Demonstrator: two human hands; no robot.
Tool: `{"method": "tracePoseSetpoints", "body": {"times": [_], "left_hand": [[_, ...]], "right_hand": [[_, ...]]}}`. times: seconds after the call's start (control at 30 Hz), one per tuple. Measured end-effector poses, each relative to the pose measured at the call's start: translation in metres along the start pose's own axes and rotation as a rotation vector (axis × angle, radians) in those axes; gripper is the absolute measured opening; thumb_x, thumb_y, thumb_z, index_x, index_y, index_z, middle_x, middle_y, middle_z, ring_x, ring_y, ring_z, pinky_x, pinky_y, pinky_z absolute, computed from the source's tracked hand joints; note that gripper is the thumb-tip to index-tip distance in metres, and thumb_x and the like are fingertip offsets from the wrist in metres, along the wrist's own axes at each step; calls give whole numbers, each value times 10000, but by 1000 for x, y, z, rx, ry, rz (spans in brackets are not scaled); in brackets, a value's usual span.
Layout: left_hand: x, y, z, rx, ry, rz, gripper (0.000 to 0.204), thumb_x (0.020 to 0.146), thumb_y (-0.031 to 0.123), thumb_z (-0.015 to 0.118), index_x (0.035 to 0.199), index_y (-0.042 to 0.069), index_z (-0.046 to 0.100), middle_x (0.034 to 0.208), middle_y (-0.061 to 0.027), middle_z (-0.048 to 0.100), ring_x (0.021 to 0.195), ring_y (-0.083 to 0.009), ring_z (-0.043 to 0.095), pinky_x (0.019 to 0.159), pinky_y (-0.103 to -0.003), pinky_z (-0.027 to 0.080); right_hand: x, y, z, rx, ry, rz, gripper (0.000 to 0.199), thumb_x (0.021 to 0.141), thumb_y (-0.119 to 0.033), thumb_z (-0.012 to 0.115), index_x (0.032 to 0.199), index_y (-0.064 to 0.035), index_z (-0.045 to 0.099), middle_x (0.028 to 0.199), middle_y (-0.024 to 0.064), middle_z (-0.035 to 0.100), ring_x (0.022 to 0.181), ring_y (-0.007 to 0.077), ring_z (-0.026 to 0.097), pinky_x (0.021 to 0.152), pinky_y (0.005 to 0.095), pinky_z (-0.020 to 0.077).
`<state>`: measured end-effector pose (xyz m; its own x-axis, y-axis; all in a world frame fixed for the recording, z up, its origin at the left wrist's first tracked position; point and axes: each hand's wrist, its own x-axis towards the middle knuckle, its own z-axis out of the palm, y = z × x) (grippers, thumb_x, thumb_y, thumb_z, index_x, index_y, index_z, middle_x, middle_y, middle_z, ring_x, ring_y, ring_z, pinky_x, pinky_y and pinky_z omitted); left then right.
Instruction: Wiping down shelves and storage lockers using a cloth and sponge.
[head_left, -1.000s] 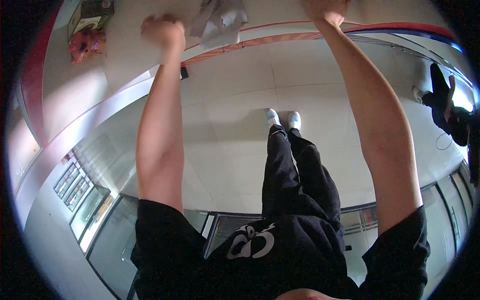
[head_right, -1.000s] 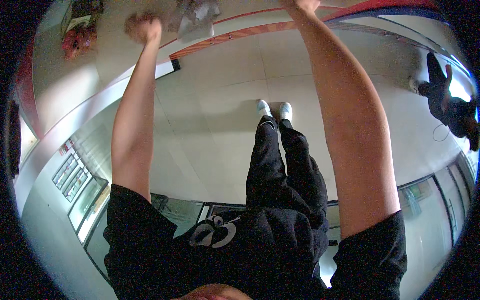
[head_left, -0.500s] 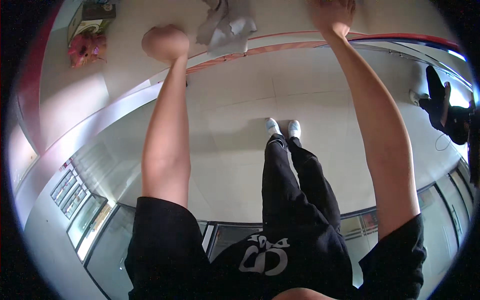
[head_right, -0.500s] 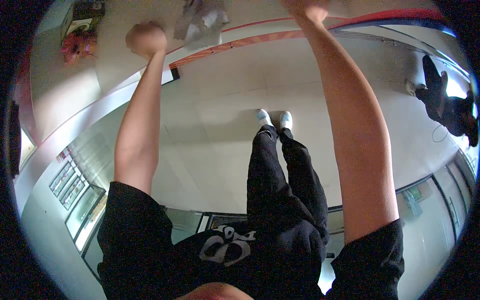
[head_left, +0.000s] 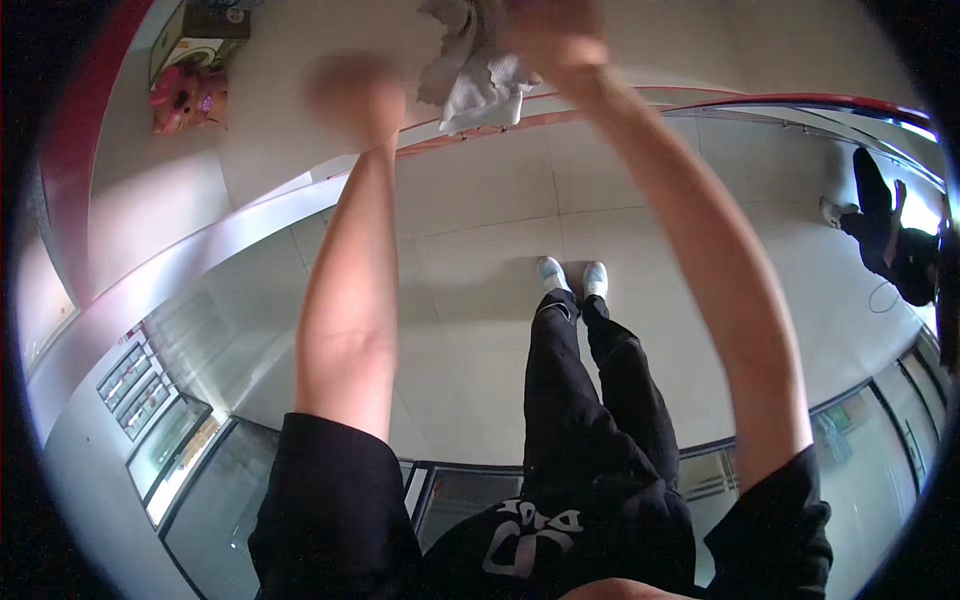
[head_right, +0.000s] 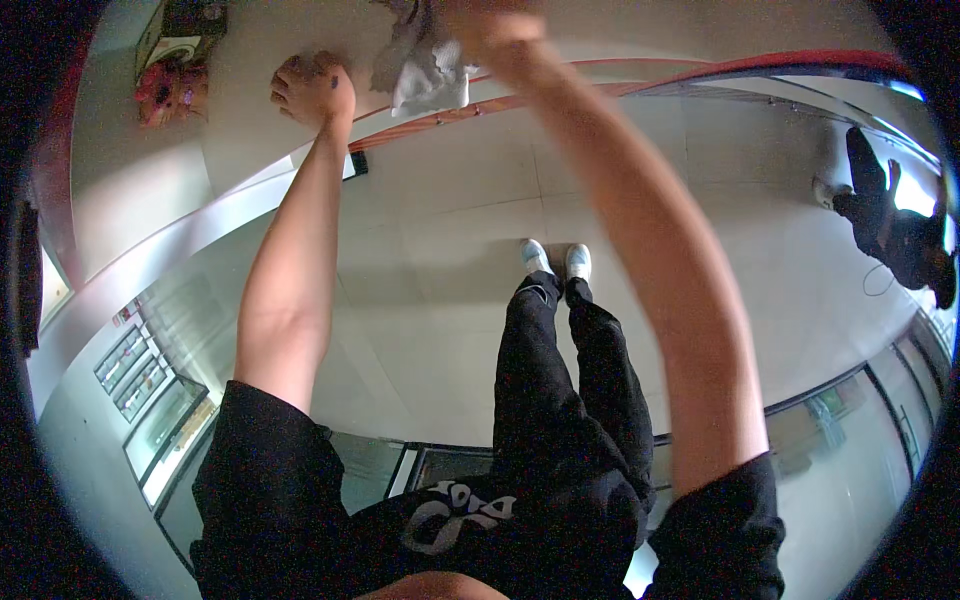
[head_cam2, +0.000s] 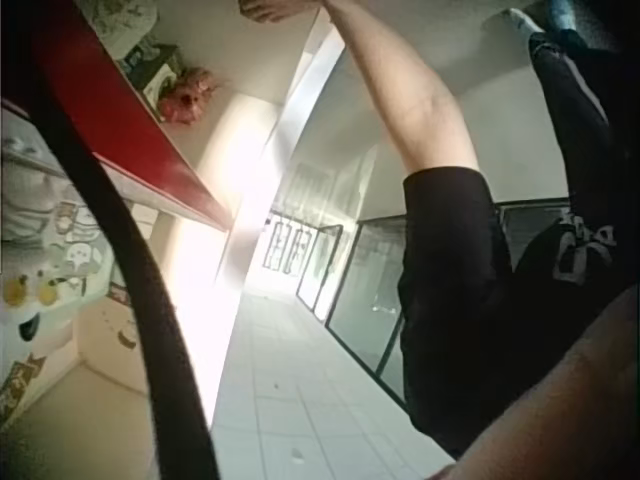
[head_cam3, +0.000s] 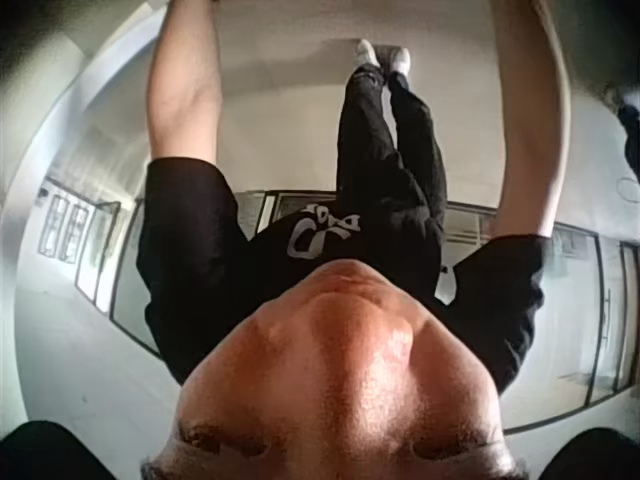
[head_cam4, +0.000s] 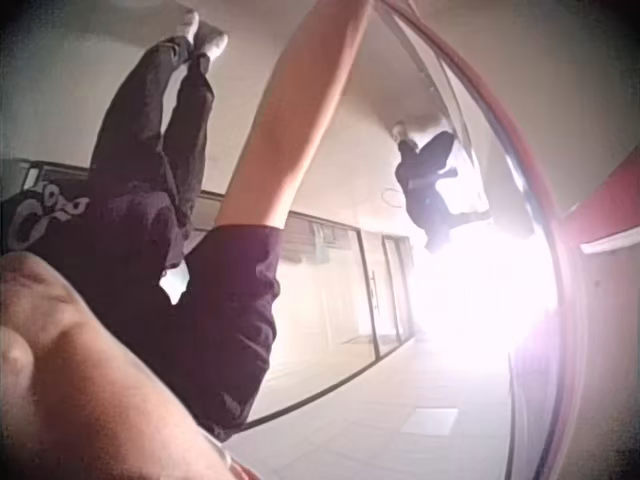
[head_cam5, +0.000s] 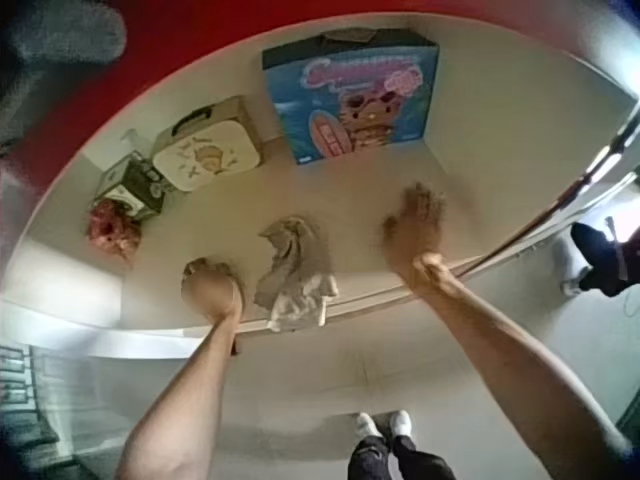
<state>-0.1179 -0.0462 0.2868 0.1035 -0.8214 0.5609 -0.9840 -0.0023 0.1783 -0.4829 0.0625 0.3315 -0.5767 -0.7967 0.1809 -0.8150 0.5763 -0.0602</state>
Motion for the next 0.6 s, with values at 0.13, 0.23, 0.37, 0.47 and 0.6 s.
{"method": "tracePoseSetpoints", "body": {"times": [0.13,0.23,0.37,0.47,0.6], "left_hand": [[1,10,-5,-74,-1,-58,386,851,311,617,1125,40,620,1187,-196,605,1109,-386,527,958,-473,429],[7,7,-8,-85,-18,-62,388,856,318,616,1128,40,622,1189,-193,606,1110,-385,527,959,-473,428],[1,28,-9,-72,-64,-69,398,864,328,613,1134,37,625,1191,-189,607,1109,-384,528,955,-475,429],[-4,11,-18,-5,-70,-51,404,869,336,609,1138,35,629,1189,-190,608,1105,-383,531,946,-480,431],[-2,16,-16,6,-68,-46,405,873,340,604,1140,37,630,1190,-194,607,1103,-383,533,939,-482,434]], "right_hand": [[-12,-97,-18,450,91,-205,578,960,-232,528,1415,122,486,1501,371,426,1349,531,421,1161,576,307],[-48,-172,-3,668,167,-293,606,967,-258,532,1443,109,459,1531,357,394,1376,516,394,1171,559,305],[-87,-185,27,830,318,-398,727,1002,-335,492,1553,111,336,1638,327,284,1528,488,256,1258,527,218],[-90,-138,24,616,186,-527,722,1030,-392,438,1550,103,357,1612,310,353,1524,471,279,1272,525,180],[-63,-57,11,568,156,-670,662,1072,-480,397,1553,-26,429,1613,225,404,1497,399,355,1262,492,207]]}}
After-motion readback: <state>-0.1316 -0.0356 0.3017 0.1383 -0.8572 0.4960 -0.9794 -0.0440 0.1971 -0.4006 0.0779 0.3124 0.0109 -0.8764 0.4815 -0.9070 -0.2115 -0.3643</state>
